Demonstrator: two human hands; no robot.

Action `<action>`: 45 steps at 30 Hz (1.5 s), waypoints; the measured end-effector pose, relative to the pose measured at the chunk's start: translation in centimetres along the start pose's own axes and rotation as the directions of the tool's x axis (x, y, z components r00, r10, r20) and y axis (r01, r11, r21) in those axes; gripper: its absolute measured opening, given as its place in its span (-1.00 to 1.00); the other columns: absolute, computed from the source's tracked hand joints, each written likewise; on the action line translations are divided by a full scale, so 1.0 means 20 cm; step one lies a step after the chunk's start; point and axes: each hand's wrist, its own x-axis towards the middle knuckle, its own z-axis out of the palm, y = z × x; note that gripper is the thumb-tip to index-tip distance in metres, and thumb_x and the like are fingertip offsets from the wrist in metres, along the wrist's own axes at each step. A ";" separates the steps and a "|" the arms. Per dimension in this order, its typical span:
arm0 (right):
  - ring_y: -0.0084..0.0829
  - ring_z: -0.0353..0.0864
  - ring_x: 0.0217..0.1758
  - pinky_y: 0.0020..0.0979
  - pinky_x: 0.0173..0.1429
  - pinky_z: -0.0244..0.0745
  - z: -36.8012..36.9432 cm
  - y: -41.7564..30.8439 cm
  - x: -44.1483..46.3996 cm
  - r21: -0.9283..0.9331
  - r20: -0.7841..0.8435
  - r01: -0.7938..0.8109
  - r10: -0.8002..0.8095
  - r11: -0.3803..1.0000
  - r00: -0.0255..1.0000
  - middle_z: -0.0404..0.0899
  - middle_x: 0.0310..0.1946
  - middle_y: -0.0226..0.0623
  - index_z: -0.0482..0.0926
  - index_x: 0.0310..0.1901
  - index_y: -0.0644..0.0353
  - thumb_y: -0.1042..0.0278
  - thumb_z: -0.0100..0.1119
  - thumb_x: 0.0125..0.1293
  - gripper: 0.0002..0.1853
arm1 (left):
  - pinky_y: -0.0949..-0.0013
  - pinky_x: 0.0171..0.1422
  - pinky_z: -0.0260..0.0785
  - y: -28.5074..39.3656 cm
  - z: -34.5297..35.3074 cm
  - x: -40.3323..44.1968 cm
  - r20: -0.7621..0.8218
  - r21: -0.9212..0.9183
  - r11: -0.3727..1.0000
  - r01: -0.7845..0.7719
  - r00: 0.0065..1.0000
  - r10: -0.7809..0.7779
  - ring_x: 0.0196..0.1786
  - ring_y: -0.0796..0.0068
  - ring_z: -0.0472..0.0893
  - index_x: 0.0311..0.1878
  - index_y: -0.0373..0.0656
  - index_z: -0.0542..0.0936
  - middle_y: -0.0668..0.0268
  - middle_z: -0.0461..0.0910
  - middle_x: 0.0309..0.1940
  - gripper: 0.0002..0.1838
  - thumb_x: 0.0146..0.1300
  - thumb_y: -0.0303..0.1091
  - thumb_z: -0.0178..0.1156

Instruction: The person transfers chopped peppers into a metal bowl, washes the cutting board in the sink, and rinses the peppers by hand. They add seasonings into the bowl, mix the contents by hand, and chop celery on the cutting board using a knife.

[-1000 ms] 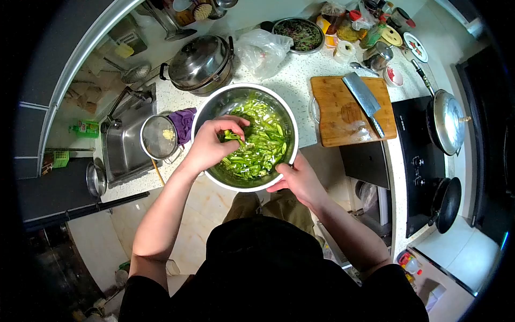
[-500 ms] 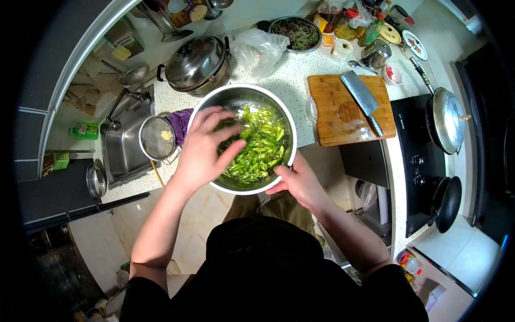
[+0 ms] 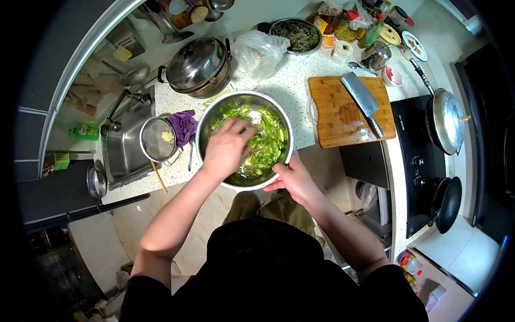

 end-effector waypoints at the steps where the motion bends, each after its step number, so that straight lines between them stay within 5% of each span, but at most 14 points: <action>1: -0.11 0.76 -0.10 -0.16 -0.16 0.83 -0.01 0.01 0.01 0.002 -0.004 0.007 -0.007 1.000 1.000 0.49 0.14 0.02 0.06 0.44 0.28 0.57 -0.09 0.45 -0.44 | 0.14 0.15 0.54 0.01 -0.05 0.00 -0.054 0.132 0.988 0.083 0.996 -0.076 0.09 0.05 0.64 0.10 -0.09 0.66 0.15 0.63 0.10 -0.54 0.07 -0.35 0.43; 3: -0.11 0.76 -0.09 -0.16 -0.16 0.83 -0.03 0.01 0.01 0.004 -0.016 0.015 -0.015 1.000 1.000 0.50 0.14 0.02 0.07 0.44 0.27 0.58 -0.09 0.45 -0.44 | 0.10 0.08 0.56 -0.01 0.00 -0.04 0.169 -0.017 0.954 0.298 0.942 -0.291 -0.04 -0.02 0.70 0.06 -0.11 0.69 0.10 0.69 -0.01 -0.60 0.10 -0.38 0.43; 10: -0.17 0.74 -0.01 -0.20 -0.14 0.84 -0.06 -0.02 -0.06 -0.062 0.023 0.005 -0.004 0.998 1.000 0.48 0.20 -0.02 0.10 0.48 0.24 0.58 -0.12 0.44 -0.42 | 0.06 0.06 0.56 -0.08 -0.12 -0.06 0.153 -0.407 0.879 0.249 0.967 -0.203 -0.07 -0.05 0.71 0.08 -0.07 0.72 0.04 0.73 -0.12 -0.63 0.17 -0.49 0.37; 13: -0.18 0.72 0.03 -0.20 -0.14 0.84 -0.04 -0.14 -0.16 -0.077 0.044 0.006 -0.002 0.997 0.999 0.48 0.22 -0.05 0.16 0.46 0.24 0.59 -0.11 0.43 -0.43 | 0.04 0.00 0.57 0.02 -0.32 -0.05 -0.028 -0.577 0.809 0.107 0.988 -0.151 -0.11 -0.06 0.72 0.10 -0.05 0.72 0.07 0.75 -0.20 -0.64 0.22 -0.44 0.37; 15: -0.19 0.72 0.04 -0.22 -0.14 0.84 -0.06 -0.19 -0.21 -0.078 0.092 -0.021 0.028 0.997 0.995 0.51 0.19 -0.06 0.20 0.44 0.27 0.58 -0.09 0.42 -0.45 | 0.08 -0.07 0.55 0.05 -0.50 -0.05 0.269 -0.226 0.966 0.124 0.961 -0.061 -0.18 0.06 0.72 0.11 -0.03 0.72 0.10 0.73 -0.23 -0.67 0.28 -0.31 0.35; 17: -0.21 0.73 0.01 -0.25 -0.16 0.82 -0.08 -0.32 -0.30 -0.178 0.160 -0.026 0.055 0.984 0.986 0.58 0.12 -0.05 0.23 0.41 0.30 0.56 -0.04 0.41 -0.47 | 0.14 0.00 0.53 0.02 -0.55 -0.08 0.220 -0.148 0.986 0.081 0.974 -0.047 -0.12 0.19 0.70 -0.03 -0.04 0.76 0.22 0.72 -0.25 -0.73 0.21 -0.24 0.37; 20: -0.21 0.74 -0.03 -0.26 -0.16 0.81 -0.07 -0.60 -0.48 -0.296 0.152 -0.114 0.164 0.948 0.975 0.58 0.13 -0.03 0.21 0.42 0.31 0.58 -0.01 0.41 -0.45 | 0.16 0.24 0.45 0.05 -0.74 -0.07 -0.081 -0.051 0.950 -0.307 0.950 0.302 -0.01 0.29 0.63 -0.41 -0.06 0.74 0.39 0.65 -0.33 -0.85 -0.03 -0.24 0.44; 23: -0.36 0.76 -0.16 -0.44 -0.23 0.78 -0.02 -0.79 -0.64 -0.378 0.255 -0.042 0.148 0.925 0.955 0.63 0.05 -0.03 0.01 0.54 0.19 0.66 -0.06 0.38 -0.29 | -0.09 0.38 0.37 0.09 -0.91 -0.10 -0.082 -0.047 0.951 -0.307 0.950 0.303 0.02 0.31 0.65 -0.37 -0.01 0.79 0.45 0.71 -0.33 -0.74 -0.03 -0.07 0.51; 27: -0.28 0.45 0.42 -0.23 0.51 0.35 0.00 -0.94 -0.83 -0.345 0.375 0.004 0.134 0.939 0.917 0.43 0.35 0.00 -0.06 0.56 0.34 0.63 -0.06 0.45 -0.30 | -0.16 0.38 0.33 0.10 -1.07 -0.16 -0.085 -0.151 0.929 -0.338 0.941 0.328 -0.06 0.33 0.69 -0.31 0.07 0.82 0.49 0.72 -0.36 -0.73 0.02 0.01 0.50; 28: -0.30 0.42 0.44 -0.23 0.51 0.35 0.00 -0.96 -0.86 -0.356 0.371 -0.026 0.167 0.934 0.914 0.38 0.40 -0.02 -0.07 0.57 0.31 0.61 -0.08 0.46 -0.31 | -0.20 0.41 0.27 0.12 -1.12 -0.18 -0.060 -0.189 0.926 -0.327 0.945 0.321 -0.08 0.34 0.69 -0.32 0.08 0.82 0.51 0.71 -0.38 -0.72 0.06 0.06 0.47; 31: -0.13 0.58 -0.04 -0.14 0.04 0.65 0.04 -1.02 -1.04 -0.521 0.100 -0.149 0.234 0.840 0.967 0.60 -0.15 -0.26 0.29 0.49 -0.06 0.13 0.33 0.43 -0.33 | -0.29 0.51 0.07 0.15 -1.26 -0.24 -0.091 -0.169 0.903 -0.395 0.919 0.384 -0.10 0.41 0.66 -0.35 0.14 0.80 0.58 0.68 -0.42 -0.68 0.14 0.16 0.39; 33: -0.40 0.47 0.14 -0.50 -0.15 0.53 0.00 -1.06 -1.09 -0.642 0.389 0.141 0.161 0.754 0.907 -0.01 0.54 -0.03 -0.39 0.64 0.22 0.72 0.04 0.36 -0.01 | -0.26 0.49 0.07 0.15 -1.31 -0.23 -0.111 -0.096 0.850 -0.518 0.854 0.508 -0.08 0.49 0.62 -0.39 0.20 0.75 0.69 0.66 -0.43 -0.69 0.17 0.19 0.37; 38: -0.34 0.42 0.24 -0.45 0.01 0.45 0.00 -1.02 -1.18 -0.580 0.434 0.391 -0.136 0.715 0.891 0.04 0.53 0.01 -0.30 0.61 0.30 0.72 0.07 0.35 -0.06 | -0.16 0.44 0.16 0.18 -1.38 -0.22 -0.085 -0.010 0.818 -0.575 0.816 0.572 -0.06 0.46 0.63 -0.36 0.18 0.75 0.65 0.68 -0.39 -0.72 0.17 0.14 0.36; 45: -0.26 0.36 0.37 -0.38 0.24 0.35 -0.01 -0.98 -1.18 -0.555 0.423 0.497 -0.289 0.666 0.859 0.11 0.52 0.08 -0.17 0.58 0.40 0.72 0.11 0.33 -0.12 | -0.01 0.36 0.28 0.19 -1.42 -0.22 -0.029 0.058 0.819 -0.571 0.819 0.574 -0.04 0.43 0.64 -0.33 0.16 0.76 0.58 0.70 -0.33 -0.76 0.16 0.07 0.35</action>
